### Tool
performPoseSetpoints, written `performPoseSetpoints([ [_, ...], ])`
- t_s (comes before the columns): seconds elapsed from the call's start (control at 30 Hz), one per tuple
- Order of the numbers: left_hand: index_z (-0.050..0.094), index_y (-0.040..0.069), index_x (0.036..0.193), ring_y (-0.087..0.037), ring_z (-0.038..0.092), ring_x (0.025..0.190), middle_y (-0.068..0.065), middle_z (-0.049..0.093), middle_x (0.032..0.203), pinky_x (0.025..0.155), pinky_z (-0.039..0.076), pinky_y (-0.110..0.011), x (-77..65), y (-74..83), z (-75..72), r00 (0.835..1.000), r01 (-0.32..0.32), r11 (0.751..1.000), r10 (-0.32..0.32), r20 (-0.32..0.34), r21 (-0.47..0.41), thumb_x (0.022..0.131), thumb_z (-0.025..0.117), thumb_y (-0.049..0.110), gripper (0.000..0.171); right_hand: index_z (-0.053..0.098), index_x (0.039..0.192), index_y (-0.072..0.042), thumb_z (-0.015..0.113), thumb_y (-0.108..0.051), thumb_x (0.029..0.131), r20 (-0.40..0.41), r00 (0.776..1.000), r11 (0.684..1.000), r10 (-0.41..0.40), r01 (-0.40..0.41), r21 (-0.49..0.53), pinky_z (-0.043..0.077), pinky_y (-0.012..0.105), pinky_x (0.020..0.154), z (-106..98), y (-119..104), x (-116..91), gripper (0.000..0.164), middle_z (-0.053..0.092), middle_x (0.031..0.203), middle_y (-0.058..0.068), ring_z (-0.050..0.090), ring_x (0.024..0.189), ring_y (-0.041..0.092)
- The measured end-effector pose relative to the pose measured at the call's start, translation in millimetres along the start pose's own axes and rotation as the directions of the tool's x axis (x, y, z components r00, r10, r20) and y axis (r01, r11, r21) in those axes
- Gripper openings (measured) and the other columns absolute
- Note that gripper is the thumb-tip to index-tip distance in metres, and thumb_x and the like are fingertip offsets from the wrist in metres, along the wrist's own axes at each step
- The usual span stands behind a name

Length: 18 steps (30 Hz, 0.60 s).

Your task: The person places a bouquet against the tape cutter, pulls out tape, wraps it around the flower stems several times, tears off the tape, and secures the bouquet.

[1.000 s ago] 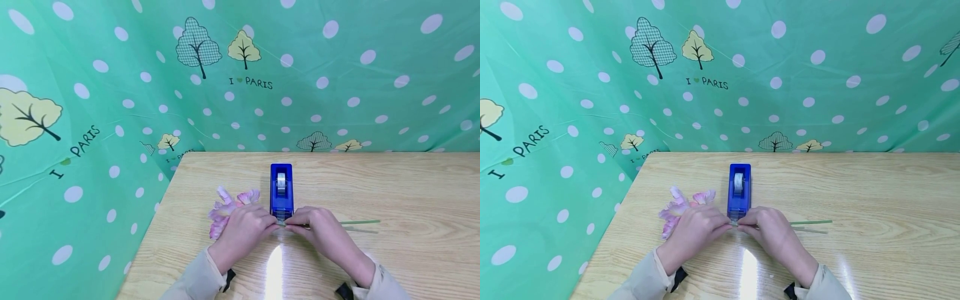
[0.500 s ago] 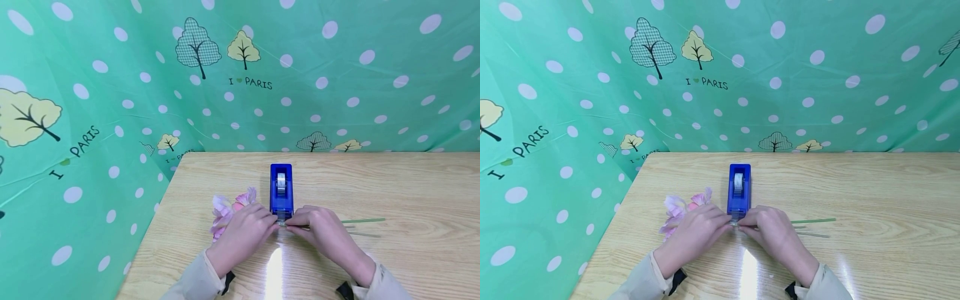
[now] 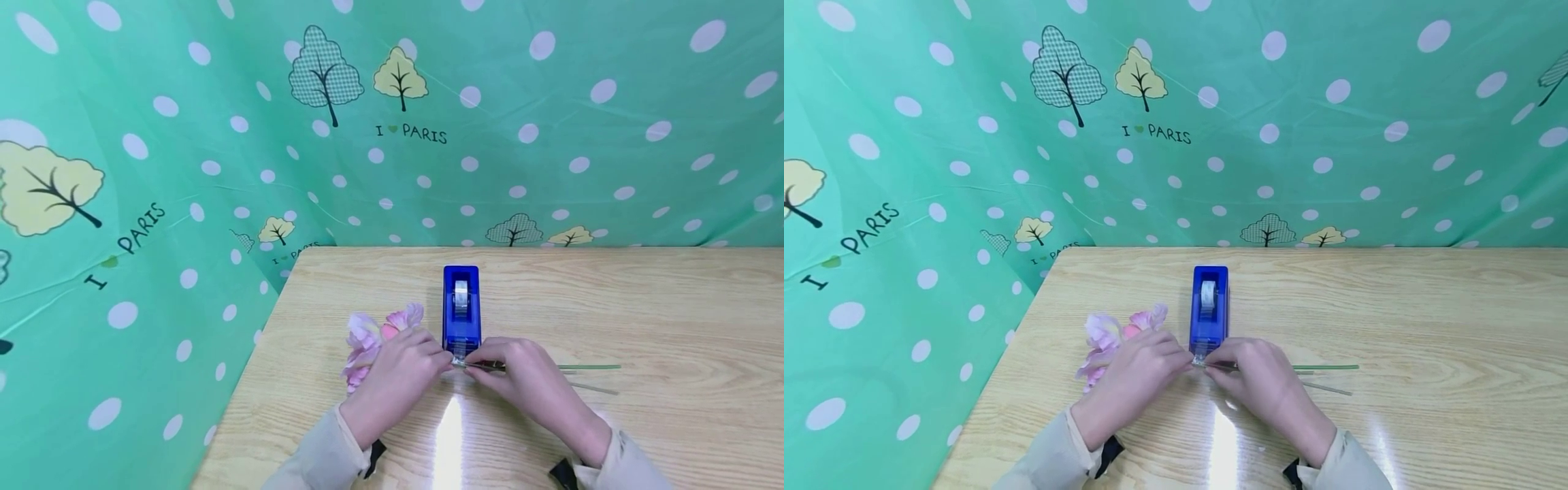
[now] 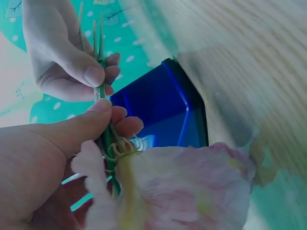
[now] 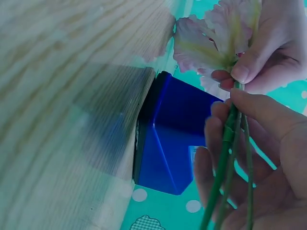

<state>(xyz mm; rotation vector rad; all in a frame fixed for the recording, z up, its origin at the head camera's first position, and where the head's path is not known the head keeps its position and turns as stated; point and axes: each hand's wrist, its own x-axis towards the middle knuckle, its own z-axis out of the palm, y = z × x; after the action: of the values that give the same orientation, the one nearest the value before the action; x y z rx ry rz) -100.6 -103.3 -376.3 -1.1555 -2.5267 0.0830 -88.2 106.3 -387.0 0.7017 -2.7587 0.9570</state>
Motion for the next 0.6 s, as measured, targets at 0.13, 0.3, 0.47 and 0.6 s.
performPoseSetpoints([
  [0.13, 0.076, 0.027, 0.093, -0.004, 0.064, 0.089, 0.015, 0.074, 0.092, 0.082, 0.049, -0.02, 0.0, 0.4, 0.8, 0.999, -0.009, 1.0, 0.009, -0.031, 0.022, 0.082, 0.079, 0.02, 0.013, 0.078, 0.088, -0.022, 0.075, -0.029, 0.089, 0.058, 0.995, 0.995, 0.082, -0.085, 0.058, 0.055, 0.025, 0.07, 0.0, 1.4, 1.7, 0.007, 0.072, 0.083, -0.014, 0.064, 0.075, -0.001],
  [0.3, 0.077, 0.027, 0.094, -0.004, 0.064, 0.089, 0.014, 0.075, 0.093, 0.079, 0.049, -0.019, -0.1, 1.2, -0.5, 0.999, -0.002, 1.0, 0.003, -0.036, 0.031, 0.083, 0.078, 0.02, 0.013, 0.078, 0.091, -0.02, 0.065, -0.03, 0.096, 0.133, 0.989, 0.987, 0.066, -0.084, 0.135, 0.052, 0.023, 0.066, -2.0, 4.2, 2.9, 0.018, 0.072, 0.083, -0.012, 0.06, 0.073, -0.004],
  [0.47, 0.077, 0.025, 0.095, -0.005, 0.062, 0.088, 0.014, 0.075, 0.092, 0.08, 0.049, -0.018, -0.1, 2.0, -3.2, 0.999, -0.006, 0.999, 0.008, -0.045, 0.032, 0.083, 0.078, 0.019, 0.014, 0.079, 0.09, -0.022, 0.065, -0.026, 0.097, 0.139, 0.99, 0.988, 0.03, -0.05, 0.144, 0.052, 0.022, 0.067, -4.5, 4.2, 2.0, 0.016, 0.071, 0.083, -0.013, 0.06, 0.074, -0.004],
  [0.6, 0.077, 0.025, 0.093, -0.005, 0.062, 0.086, 0.014, 0.075, 0.09, 0.078, 0.048, -0.018, -0.4, 2.3, -4.4, 0.998, -0.005, 1.0, 0.007, -0.07, 0.028, 0.082, 0.078, 0.019, 0.012, 0.079, 0.091, -0.023, 0.064, -0.029, 0.097, 0.119, 0.993, 0.991, 0.021, -0.037, 0.132, 0.053, 0.023, 0.068, -7.8, 2.1, 1.2, 0.018, 0.072, 0.086, -0.014, 0.061, 0.076, -0.004],
])
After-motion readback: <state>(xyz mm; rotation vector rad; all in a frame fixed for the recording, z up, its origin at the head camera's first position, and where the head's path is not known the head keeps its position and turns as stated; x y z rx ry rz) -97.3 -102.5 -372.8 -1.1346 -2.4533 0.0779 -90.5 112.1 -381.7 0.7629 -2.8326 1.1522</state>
